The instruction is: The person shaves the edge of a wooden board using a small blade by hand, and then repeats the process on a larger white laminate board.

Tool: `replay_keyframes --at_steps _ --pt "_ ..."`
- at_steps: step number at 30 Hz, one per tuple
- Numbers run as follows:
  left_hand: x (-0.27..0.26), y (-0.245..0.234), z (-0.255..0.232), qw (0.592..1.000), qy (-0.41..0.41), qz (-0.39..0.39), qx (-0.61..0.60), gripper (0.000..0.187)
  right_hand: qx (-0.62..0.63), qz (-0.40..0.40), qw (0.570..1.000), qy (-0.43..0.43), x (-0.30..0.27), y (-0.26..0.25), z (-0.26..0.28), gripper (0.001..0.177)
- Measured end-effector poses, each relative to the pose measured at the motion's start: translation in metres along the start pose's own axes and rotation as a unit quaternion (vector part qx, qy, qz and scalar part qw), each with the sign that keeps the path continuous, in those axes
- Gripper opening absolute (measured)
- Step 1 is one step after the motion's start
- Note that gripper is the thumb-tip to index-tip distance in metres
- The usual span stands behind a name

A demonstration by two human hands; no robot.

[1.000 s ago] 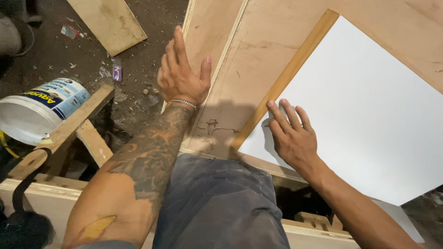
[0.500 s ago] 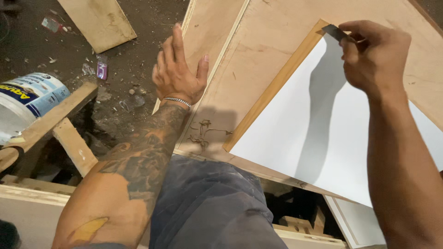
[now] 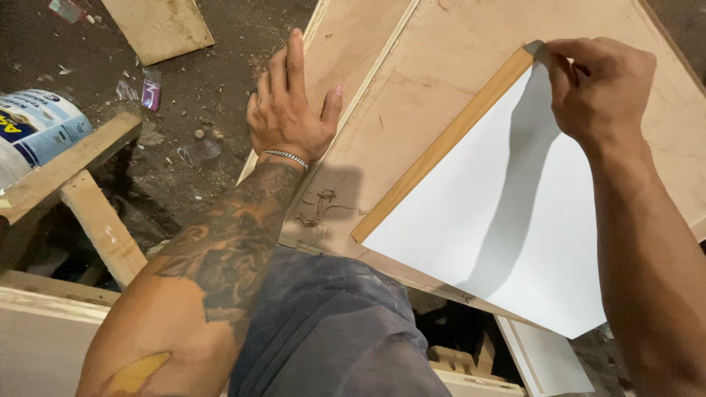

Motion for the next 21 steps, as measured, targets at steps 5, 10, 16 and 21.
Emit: replay_keyframes --at_steps 5,10,16,21 --pt "0.001 -0.002 -0.001 1.000 0.001 -0.002 -0.020 0.092 -0.040 0.007 0.999 -0.017 -0.008 0.007 -0.005 0.023" --pt "0.000 0.003 0.002 1.000 0.009 -0.015 -0.006 0.092 -0.029 -0.011 0.999 -0.040 -0.015 0.010 0.004 0.023" --pt "0.000 0.002 0.002 1.000 0.009 -0.026 0.016 0.093 0.000 0.012 1.000 -0.017 -0.028 0.021 0.043 0.032" --pt "-0.003 -0.001 0.002 1.000 -0.001 -0.002 0.021 0.093 -0.013 -0.037 0.999 -0.023 -0.025 0.024 0.030 0.031"
Point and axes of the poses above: each hand's wrist, its own x-axis towards the middle knuckle, its own y-axis out of the palm, z = x × y, the point moved 2 cm from there along x, towards the middle knuckle, and after that the axes turned 5 degrees about -x, right-handed, at the moved point
